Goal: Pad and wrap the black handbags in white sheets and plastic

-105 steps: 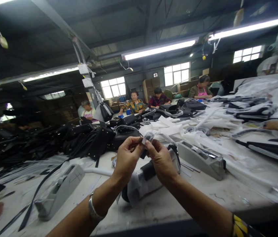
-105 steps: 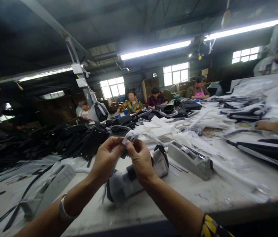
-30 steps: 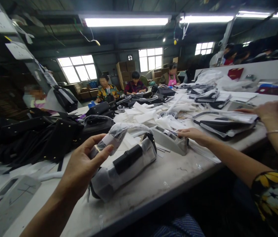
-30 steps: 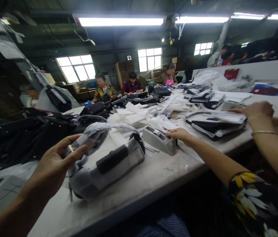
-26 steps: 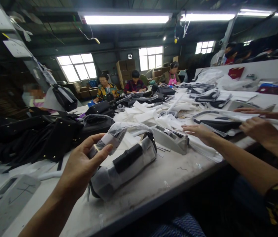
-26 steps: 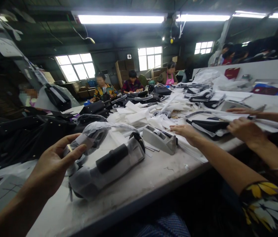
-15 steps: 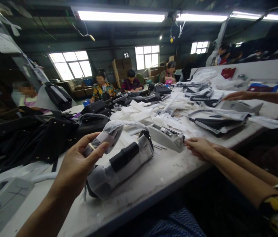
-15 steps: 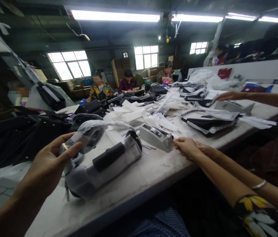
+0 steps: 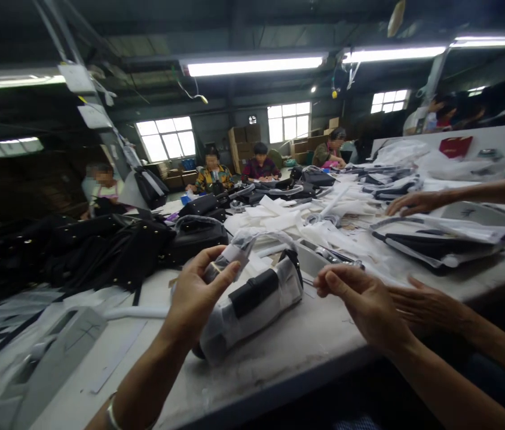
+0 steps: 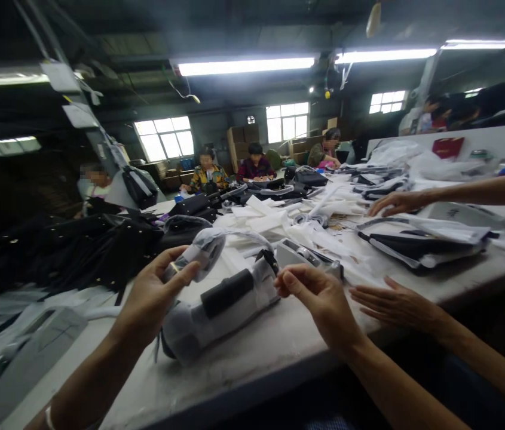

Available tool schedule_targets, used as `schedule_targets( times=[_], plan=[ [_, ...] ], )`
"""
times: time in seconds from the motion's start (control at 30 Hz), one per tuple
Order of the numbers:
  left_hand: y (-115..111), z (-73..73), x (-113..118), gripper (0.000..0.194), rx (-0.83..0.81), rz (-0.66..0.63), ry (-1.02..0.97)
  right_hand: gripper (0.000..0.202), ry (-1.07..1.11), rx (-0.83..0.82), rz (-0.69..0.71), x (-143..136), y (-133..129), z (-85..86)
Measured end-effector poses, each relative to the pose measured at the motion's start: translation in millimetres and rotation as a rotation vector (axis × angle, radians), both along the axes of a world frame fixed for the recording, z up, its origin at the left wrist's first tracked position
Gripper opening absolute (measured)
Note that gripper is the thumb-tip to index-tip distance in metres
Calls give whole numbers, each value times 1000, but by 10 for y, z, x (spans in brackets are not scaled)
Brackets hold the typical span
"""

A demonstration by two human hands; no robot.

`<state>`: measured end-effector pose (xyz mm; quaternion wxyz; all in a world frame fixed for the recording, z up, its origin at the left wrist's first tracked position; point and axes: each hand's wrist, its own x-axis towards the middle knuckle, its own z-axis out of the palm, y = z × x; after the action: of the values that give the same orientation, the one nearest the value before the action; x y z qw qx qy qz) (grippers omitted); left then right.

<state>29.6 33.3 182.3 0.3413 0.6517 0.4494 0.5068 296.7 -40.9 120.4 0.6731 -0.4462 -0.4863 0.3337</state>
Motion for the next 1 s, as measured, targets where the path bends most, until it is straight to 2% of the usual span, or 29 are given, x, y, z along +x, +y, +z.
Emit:
schedule_targets(
  times=[0.1, 0.17, 0.3, 0.43, 0.57, 0.77, 0.87, 1.0],
  plan=[
    [-54, 26, 27, 48, 31, -38, -2, 22, 41, 84, 202, -484, 73, 246],
    [-101, 46, 45, 44, 52, -55, 6, 23, 56, 116, 279, -740, 156, 369],
    [-169, 64, 72, 40, 105, -78, 20, 29, 46, 99, 273, -1006, 361, 467],
    [-197, 57, 54, 38, 126, -88, 39, 36, -44, 37, 240, -1009, 469, 456],
    [-213, 43, -2, 36, 122, -113, 65, 40, -115, -8, 276, -950, 466, 429],
    [-215, 32, -24, 40, 18, -141, -7, 44, 21, -142, 309, -942, 548, 310],
    [-239, 86, -18, 43, -70, -183, -66, 44, 108, -37, 416, -961, 602, 239],
    [-268, 162, -28, 46, -161, -223, -148, 32, 144, 104, 609, -961, 615, 223]
  ],
)
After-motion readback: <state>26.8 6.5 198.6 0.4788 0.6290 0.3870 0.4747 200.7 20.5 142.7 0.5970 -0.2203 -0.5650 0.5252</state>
